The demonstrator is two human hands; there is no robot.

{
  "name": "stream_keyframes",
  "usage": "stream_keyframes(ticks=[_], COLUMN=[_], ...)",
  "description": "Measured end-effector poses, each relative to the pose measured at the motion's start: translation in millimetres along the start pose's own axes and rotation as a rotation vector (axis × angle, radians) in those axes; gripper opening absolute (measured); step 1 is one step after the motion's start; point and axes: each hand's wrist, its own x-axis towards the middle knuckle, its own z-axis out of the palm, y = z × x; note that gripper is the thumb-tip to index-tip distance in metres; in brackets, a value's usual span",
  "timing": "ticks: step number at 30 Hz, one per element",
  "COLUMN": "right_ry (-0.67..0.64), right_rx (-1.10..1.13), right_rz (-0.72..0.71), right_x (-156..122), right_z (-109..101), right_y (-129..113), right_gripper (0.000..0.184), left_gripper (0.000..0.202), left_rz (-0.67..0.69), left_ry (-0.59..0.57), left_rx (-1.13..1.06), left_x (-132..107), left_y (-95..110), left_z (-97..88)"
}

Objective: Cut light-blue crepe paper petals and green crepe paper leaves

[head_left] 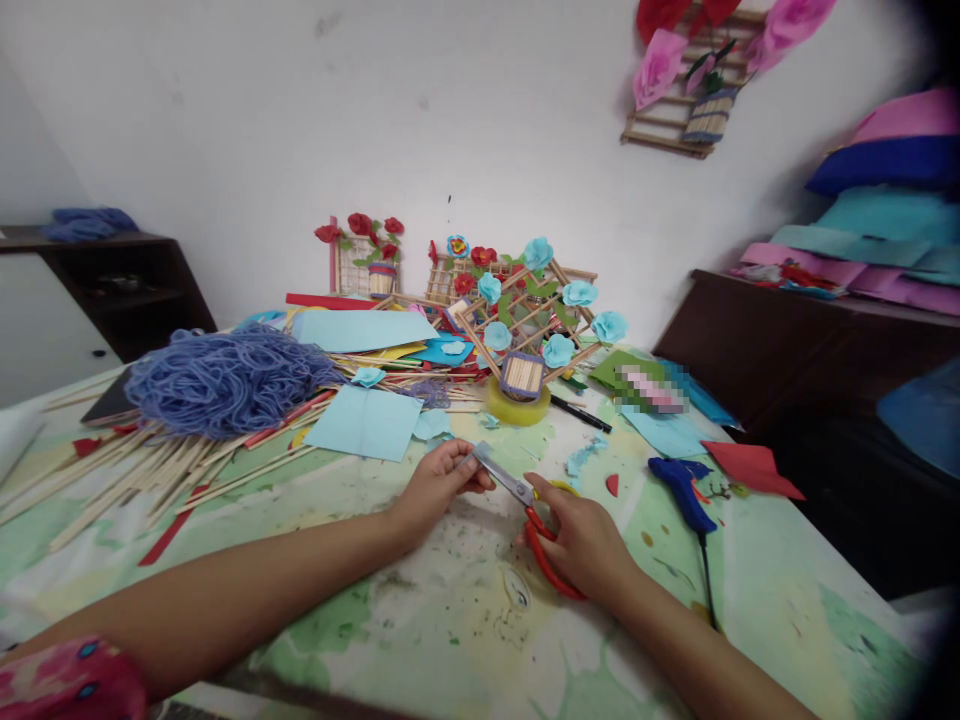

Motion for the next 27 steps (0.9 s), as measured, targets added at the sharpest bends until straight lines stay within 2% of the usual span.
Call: stream_keyframes(ticks=[27], right_ry=[-0.013], right_rx=[0.031], right_rz=[-0.004], right_x=[1.0], right_z=[0.0], right_y=[2.7], right_gripper=[0.063], left_gripper=[0.024], left_rz=[-0.012], left_ry=[0.023], left_rx=[0.011], left_x=[0.9], left_y=[-0.5], left_z=[0.2])
